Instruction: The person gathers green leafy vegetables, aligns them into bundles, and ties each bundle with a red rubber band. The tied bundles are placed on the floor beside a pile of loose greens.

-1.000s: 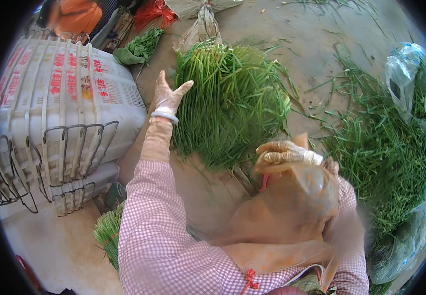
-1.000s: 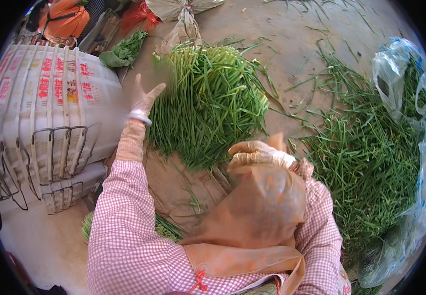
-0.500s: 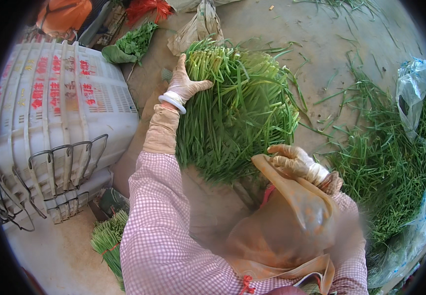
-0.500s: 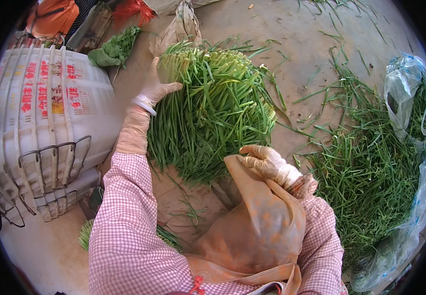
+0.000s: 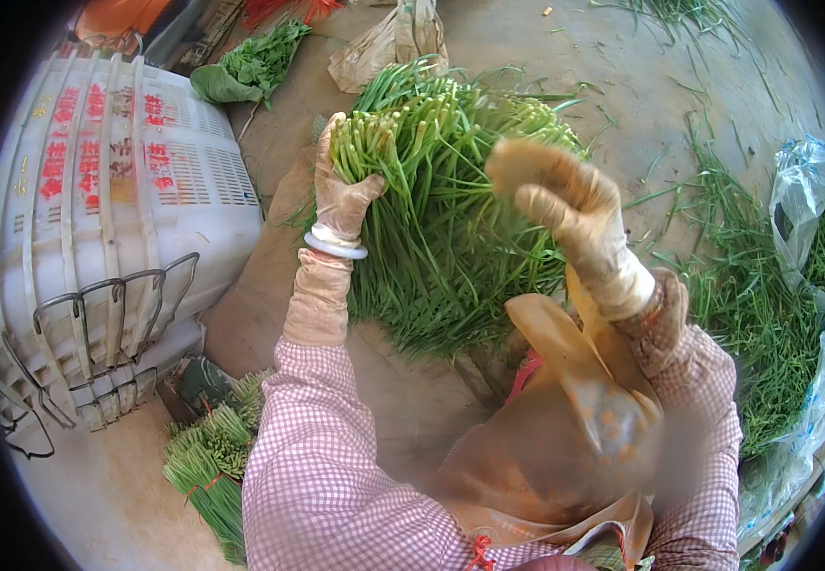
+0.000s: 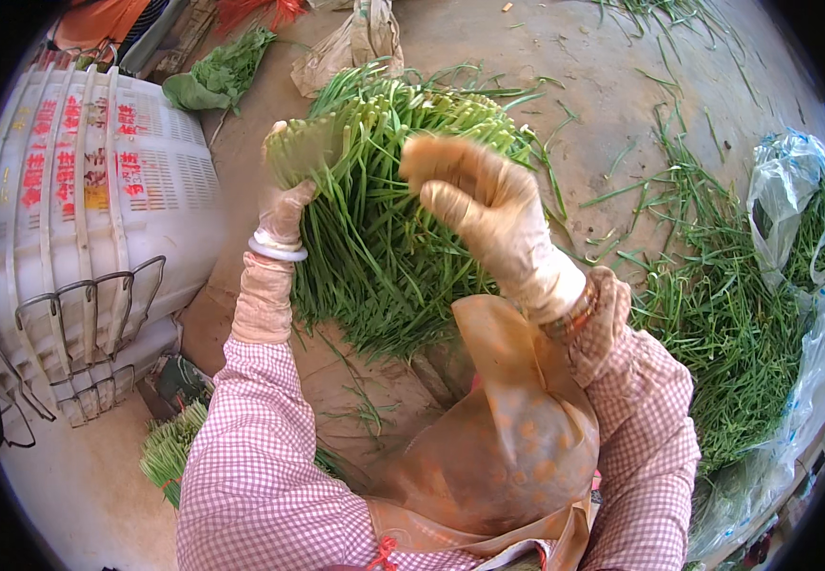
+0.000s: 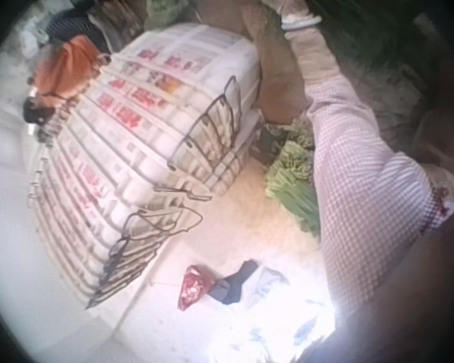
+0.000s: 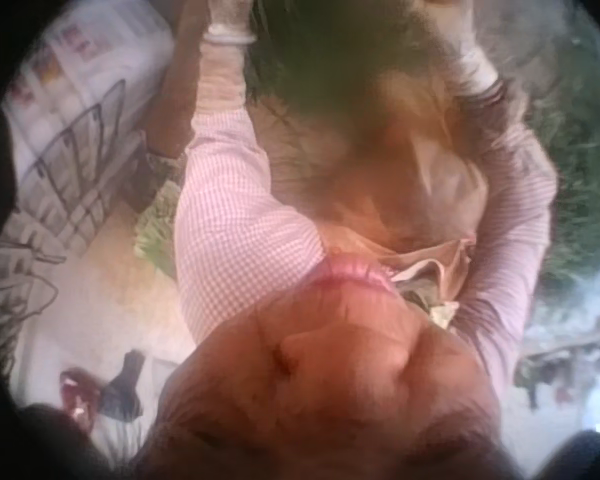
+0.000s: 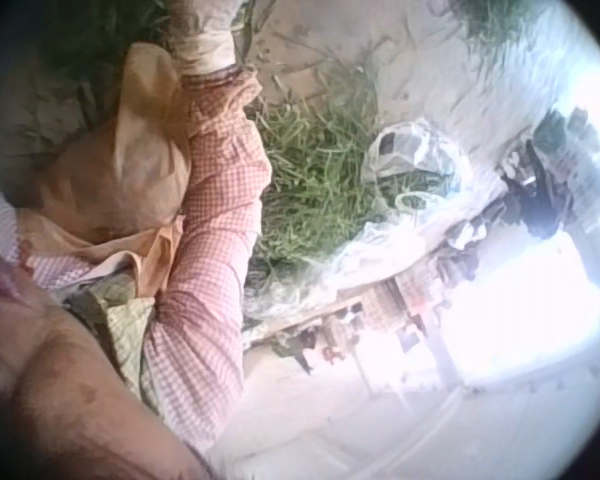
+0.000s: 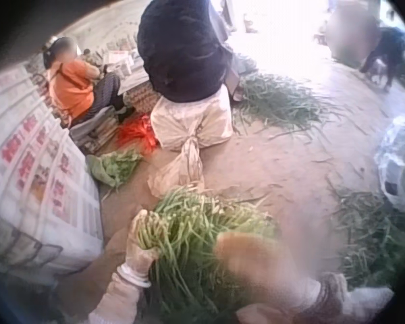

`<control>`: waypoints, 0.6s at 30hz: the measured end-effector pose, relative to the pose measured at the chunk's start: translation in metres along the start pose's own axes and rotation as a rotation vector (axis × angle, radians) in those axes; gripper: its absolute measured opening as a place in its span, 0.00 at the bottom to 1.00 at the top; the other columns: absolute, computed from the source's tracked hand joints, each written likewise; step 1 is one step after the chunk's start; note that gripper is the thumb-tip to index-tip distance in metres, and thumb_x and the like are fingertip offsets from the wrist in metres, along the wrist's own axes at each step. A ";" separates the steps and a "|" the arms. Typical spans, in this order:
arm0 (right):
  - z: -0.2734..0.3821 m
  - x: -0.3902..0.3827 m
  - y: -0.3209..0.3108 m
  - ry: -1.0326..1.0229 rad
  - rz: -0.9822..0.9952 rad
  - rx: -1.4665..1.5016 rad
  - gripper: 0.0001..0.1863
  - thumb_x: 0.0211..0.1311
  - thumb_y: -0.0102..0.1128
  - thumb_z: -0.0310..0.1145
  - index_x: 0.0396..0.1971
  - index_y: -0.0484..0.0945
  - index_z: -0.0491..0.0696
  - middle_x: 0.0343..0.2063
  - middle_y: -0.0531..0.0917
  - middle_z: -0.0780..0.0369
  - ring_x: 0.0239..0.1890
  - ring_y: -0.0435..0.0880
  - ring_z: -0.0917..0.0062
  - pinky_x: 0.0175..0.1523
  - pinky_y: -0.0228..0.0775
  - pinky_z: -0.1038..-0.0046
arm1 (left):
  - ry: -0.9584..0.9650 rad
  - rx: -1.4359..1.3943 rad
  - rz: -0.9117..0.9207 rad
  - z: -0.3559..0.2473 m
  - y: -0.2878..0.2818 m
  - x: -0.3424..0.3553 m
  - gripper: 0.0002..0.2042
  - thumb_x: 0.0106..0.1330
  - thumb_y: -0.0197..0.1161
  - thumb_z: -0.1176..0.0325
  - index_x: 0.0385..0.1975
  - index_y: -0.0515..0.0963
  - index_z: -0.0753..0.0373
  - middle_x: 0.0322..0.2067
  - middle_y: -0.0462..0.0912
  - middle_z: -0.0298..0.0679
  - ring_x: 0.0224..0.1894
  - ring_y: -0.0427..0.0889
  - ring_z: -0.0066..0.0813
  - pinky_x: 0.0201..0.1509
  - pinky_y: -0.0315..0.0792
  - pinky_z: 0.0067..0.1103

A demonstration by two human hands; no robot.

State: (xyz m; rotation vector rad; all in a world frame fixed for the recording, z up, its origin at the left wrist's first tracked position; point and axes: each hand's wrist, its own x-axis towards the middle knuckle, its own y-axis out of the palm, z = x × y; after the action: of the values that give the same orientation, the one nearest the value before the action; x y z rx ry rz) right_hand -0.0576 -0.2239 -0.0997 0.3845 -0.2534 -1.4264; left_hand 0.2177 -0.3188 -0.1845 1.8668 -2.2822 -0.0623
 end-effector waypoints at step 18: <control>-0.079 0.038 0.036 -0.275 -0.031 0.210 0.73 0.27 0.88 0.40 0.74 0.43 0.55 0.70 0.56 0.55 0.69 0.61 0.65 0.72 0.56 0.61 | 0.418 1.110 -0.329 -0.005 0.125 -0.062 0.36 0.59 0.65 0.52 0.61 0.60 0.69 0.41 0.74 0.45 0.39 0.73 0.43 0.49 0.66 0.38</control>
State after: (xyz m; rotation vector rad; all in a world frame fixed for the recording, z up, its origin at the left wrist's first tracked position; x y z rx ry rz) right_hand 0.0111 -0.2494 -0.1597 0.3637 -0.6259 -1.4871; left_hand 0.1091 -0.2317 -0.1676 2.3121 -1.7611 1.6572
